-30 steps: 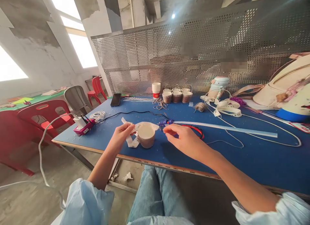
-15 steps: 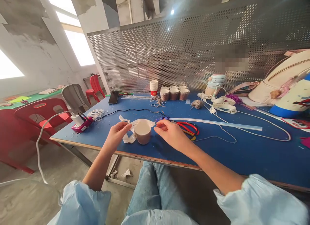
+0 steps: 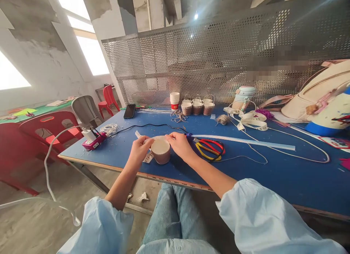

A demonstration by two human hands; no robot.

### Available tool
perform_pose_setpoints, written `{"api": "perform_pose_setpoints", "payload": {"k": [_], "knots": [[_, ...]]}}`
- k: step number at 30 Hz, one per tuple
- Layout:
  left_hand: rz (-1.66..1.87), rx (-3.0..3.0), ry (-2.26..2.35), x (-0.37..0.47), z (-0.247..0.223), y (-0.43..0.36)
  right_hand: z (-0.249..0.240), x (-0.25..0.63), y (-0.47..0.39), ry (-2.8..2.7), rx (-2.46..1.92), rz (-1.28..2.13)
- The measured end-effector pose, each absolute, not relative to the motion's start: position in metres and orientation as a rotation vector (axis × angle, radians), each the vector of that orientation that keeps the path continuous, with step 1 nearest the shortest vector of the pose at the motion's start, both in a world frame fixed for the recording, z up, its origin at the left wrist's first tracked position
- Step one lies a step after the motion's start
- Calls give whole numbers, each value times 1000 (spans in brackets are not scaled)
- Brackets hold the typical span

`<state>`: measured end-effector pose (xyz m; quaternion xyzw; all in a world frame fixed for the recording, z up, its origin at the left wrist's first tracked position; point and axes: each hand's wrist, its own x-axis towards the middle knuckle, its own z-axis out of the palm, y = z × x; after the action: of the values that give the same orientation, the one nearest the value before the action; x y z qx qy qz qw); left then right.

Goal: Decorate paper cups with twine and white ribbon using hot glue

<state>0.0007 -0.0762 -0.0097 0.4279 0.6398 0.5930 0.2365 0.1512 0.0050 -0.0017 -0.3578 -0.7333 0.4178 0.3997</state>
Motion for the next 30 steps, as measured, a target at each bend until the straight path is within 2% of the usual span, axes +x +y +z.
{"api": "perform_pose_setpoints", "payload": {"k": [18,30], "knots": [[1701,988,1616,13,-8,-75,-7,149,-1,-1671,-937,1386],[1720,983,1577,18,-6,-83,-6,175,-19,-1773,-901,1336]]}}
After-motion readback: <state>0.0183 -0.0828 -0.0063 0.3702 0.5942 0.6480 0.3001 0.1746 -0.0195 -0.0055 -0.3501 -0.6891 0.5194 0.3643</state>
